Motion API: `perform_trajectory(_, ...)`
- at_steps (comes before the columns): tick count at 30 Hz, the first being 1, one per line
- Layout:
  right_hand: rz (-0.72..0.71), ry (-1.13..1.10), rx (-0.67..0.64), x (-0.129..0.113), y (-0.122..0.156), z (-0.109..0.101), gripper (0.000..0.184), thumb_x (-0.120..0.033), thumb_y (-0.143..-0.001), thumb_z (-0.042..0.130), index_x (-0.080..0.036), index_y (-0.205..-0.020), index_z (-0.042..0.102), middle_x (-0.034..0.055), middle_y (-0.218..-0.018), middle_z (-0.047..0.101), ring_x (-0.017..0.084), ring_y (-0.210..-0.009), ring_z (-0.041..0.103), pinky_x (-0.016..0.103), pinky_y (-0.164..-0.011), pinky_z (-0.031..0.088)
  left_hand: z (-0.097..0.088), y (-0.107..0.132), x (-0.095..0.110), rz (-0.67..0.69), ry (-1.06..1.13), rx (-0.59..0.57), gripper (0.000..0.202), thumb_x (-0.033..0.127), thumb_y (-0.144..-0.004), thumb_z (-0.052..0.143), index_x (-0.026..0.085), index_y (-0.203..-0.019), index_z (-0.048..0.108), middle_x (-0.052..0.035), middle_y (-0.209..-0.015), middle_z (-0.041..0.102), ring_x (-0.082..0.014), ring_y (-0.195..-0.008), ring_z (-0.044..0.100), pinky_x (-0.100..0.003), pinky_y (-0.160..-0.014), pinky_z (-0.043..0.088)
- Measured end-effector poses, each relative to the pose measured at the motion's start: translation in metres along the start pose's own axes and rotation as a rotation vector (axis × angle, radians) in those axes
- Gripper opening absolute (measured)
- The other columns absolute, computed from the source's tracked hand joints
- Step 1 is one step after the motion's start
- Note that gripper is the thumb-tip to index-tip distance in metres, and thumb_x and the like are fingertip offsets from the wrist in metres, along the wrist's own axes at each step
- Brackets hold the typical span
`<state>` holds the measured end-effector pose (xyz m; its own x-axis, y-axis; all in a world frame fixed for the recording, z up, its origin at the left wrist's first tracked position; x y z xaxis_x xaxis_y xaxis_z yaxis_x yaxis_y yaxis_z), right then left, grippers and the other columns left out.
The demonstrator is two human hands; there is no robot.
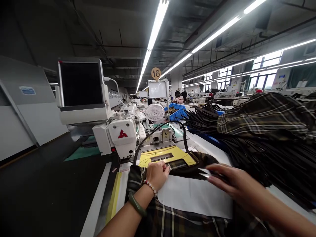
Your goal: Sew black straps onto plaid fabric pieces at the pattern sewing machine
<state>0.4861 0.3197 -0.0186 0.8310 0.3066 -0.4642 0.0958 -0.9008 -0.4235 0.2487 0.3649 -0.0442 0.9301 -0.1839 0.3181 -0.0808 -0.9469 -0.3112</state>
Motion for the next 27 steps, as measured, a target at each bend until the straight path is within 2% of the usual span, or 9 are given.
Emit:
perform_trajectory(2,-0.156,0.173,-0.138,-0.042,-0.021,0.034,0.026,-0.043,-0.081,0.05,-0.029,-0.095,0.067,0.0078,-0.096,0.066,0.023,-0.074,0.063,0.033,-0.064,0.047,-0.001,0.0,-0.002,-0.012,0.024,0.008,0.02,0.035,-0.084,0.054,0.019,-0.075,0.063,-0.0023,-0.067,0.065,-0.0181,-0.068,0.061,-0.029,-0.071,0.039)
perform_trajectory(6,-0.273,0.334,-0.139,-0.082,-0.06,0.088,0.019,-0.027,-0.079,0.048,-0.022,-0.084,0.066,0.008,-0.085,0.065,0.022,-0.067,0.061,0.03,-0.059,0.041,-0.007,0.0,-0.005,-0.018,0.064,0.058,0.019,0.032,-0.083,0.053,0.02,-0.071,0.061,-0.0006,-0.064,0.064,-0.0161,-0.063,0.06,-0.025,-0.057,0.035)
perform_trajectory(8,-0.112,0.13,-0.045,-0.061,-0.081,0.089,0.02,-0.032,-0.078,0.05,-0.022,-0.088,0.065,0.0077,-0.086,0.066,0.022,-0.071,0.062,0.029,-0.059,0.041,-0.012,0.0,-0.009,-0.032,0.077,0.1,0.021,0.026,-0.086,0.048,0.019,-0.069,0.059,-0.001,-0.064,0.063,-0.0149,-0.061,0.058,-0.024,-0.056,0.034)
perform_trajectory(11,0.24,-0.173,0.13,0.007,-0.101,0.068,0.041,-0.047,-0.081,0.041,-0.016,-0.098,0.063,0.0102,-0.083,0.067,0.022,-0.068,0.062,0.029,-0.056,0.043,-0.015,0.001,-0.013,-0.047,0.093,0.144,0.027,0.022,-0.088,0.04,0.019,-0.067,0.056,-0.0016,-0.061,0.06,-0.0141,-0.057,0.056,-0.024,-0.053,0.033)
perform_trajectory(13,0.325,-0.216,0.161,0.038,-0.108,0.055,0.049,-0.051,-0.079,0.041,-0.012,-0.1,0.062,0.011,-0.078,0.067,0.021,-0.064,0.062,0.029,-0.054,0.044,-0.015,0.003,-0.01,-0.02,0.102,0.15,0.025,0.024,-0.088,0.043,0.019,-0.066,0.055,-0.0015,-0.06,0.059,-0.0149,-0.057,0.056,-0.025,-0.053,0.032)
perform_trajectory(16,0.255,-0.213,0.067,0.056,-0.117,0.056,0.048,-0.04,-0.071,0.049,-0.013,-0.11,0.06,0.0083,-0.083,0.069,0.021,-0.068,0.062,0.029,-0.061,0.045,-0.014,0.004,-0.002,0.036,0.109,0.154,0.02,0.026,-0.085,0.049,0.02,-0.067,0.054,-0.0021,-0.066,0.061,-0.0172,-0.065,0.059,-0.025,-0.057,0.035)
perform_trajectory(21,0.003,0.016,-0.283,0.042,-0.121,0.106,0.06,-0.014,-0.062,0.048,-0.027,-0.12,0.059,0.0047,-0.1,0.07,0.024,-0.089,0.062,0.031,-0.075,0.044,-0.012,0.005,0.004,0.083,0.107,0.157,0.016,0.024,-0.084,0.05,0.02,-0.07,0.055,-0.0035,-0.075,0.062,-0.0191,-0.076,0.06,-0.026,-0.066,0.039)
perform_trajectory(24,-0.009,0.076,-0.344,0.039,-0.124,0.118,0.054,-0.01,-0.059,0.05,-0.028,-0.107,0.068,0.0043,-0.096,0.071,0.025,-0.091,0.063,0.03,-0.075,0.045,-0.009,0.007,0.005,0.099,0.092,0.142,0.014,0.023,-0.083,0.05,0.02,-0.071,0.056,-0.0033,-0.076,0.062,-0.0194,-0.078,0.06,-0.027,-0.067,0.041)
perform_trajectory(27,0.012,0.069,-0.335,0.042,-0.125,0.114,0.048,-0.013,-0.065,0.049,-0.025,-0.108,0.067,0.0048,-0.093,0.071,0.023,-0.088,0.064,0.029,-0.075,0.045,-0.007,0.009,0.006,0.11,0.074,0.131,0.013,0.022,-0.084,0.049,0.019,-0.073,0.056,-0.0038,-0.077,0.062,-0.0195,-0.078,0.06,-0.027,-0.068,0.042)
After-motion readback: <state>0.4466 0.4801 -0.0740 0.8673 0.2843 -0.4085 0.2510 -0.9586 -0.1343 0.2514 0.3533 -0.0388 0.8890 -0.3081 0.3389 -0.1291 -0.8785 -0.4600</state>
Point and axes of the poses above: each hand's wrist, its own y-axis away from the middle knuckle, its own z-axis out of the palm, x = y × z, the point moved 10 cm from there along -y, towards the middle knuckle
